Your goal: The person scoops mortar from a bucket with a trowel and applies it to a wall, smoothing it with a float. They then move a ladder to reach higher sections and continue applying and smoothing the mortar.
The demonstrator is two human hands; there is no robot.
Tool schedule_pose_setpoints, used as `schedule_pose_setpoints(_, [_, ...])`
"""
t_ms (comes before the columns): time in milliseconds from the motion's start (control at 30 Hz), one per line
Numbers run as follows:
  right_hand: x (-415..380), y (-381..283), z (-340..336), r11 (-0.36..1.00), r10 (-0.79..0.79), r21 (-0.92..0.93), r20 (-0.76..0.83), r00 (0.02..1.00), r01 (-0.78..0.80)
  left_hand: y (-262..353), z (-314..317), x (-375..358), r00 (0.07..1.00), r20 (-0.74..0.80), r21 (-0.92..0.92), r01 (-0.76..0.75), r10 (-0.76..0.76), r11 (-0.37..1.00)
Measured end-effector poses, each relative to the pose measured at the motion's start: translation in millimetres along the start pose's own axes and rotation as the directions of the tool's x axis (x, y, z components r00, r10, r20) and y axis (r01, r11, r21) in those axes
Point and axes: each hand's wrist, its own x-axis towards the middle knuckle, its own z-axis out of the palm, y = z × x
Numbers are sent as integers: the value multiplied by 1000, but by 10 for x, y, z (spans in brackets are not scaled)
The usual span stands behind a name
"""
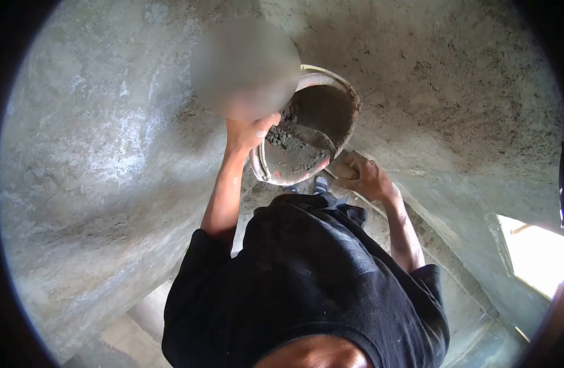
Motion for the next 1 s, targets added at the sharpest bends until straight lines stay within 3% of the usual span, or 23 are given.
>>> schedule_pose_setpoints(33, [72, 218, 156, 1000, -9, -2, -2, 1000, 9, 2, -10, 4, 1000, 11, 18, 19, -19, 1000])
schedule_pose_setpoints(100, [122, 379, 367, 937, -159, -343, -259, 953, 63, -28, -23, 3, 1000, -13, -4, 2, -2, 1000])
schedule_pose_setpoints(233, [172, 208, 196, 978, -43, -205, -95, 995, 22, -10, -68, 10, 1000, -15, 59, 1, 0, 998])
schedule_pose_setpoints(300, [210, 176, 131, 999, 51, 15, -102, 993, -50, 16, -93, 36, 999, -54, 38, 6, -4, 999])
schedule_pose_setpoints(400, [254, 153, 135, 999, -21, -28, -206, 978, 15, 27, -106, 33, 997, -66, 45, 32, -29, 998])
schedule_pose_setpoints(533, [466, 64, 39, 996, -87, -22, -223, 971, 84, 60, -72, 31, 999, -44, 108, -28, 32, 994])
schedule_pose_setpoints(600, [626, 33, -20, 1000, 12, -24, -56, 998, -13, 81, -75, 15, 998, -24, 135, -47, 51, 990])
schedule_pose_setpoints(633, [694, 114, 75, 1000, 21, -15, -58, 998, -22, 103, -77, 12, 997, 6, 172, -71, 71, 983])
schedule_pose_setpoints(700, [788, 173, 310, 877, -275, -473, -359, 892, 80, 133, -66, -5, 995, 48, 209, -93, 84, 974])
schedule_pose_setpoints(733, [789, 116, 302, 881, -268, -467, -359, 894, 76, 141, -55, -8, 995, 57, 203, -95, 85, 975])
schedule_pose_setpoints(800, [778, -7, 241, 884, -202, -453, -136, 970, 120, 165, -49, 14, 994, 75, 199, -94, 81, 975])
schedule_pose_setpoints(833, [821, 84, 250, 888, -193, -444, -131, 972, 116, 180, -65, 39, 990, 104, 180, -115, 97, 977])
schedule_pose_setpoints(900, [925, 238, 228, 794, -496, -471, -139, 857, 384, 262, -103, 88, 986, 130, 169, -129, 108, 977])
schedule_pose_setpoints(967, [930, 227, 302, 857, -411, -368, -64, 909, 362, 368, -135, 124, 956, 230, 196, -227, 180, 954])
schedule_pose_setpoints(1000, [996, 236, 404, 795, -501, -398, -6, 865, 458, 369, -133, 139, 952, 238, 207, -244, 193, 947])
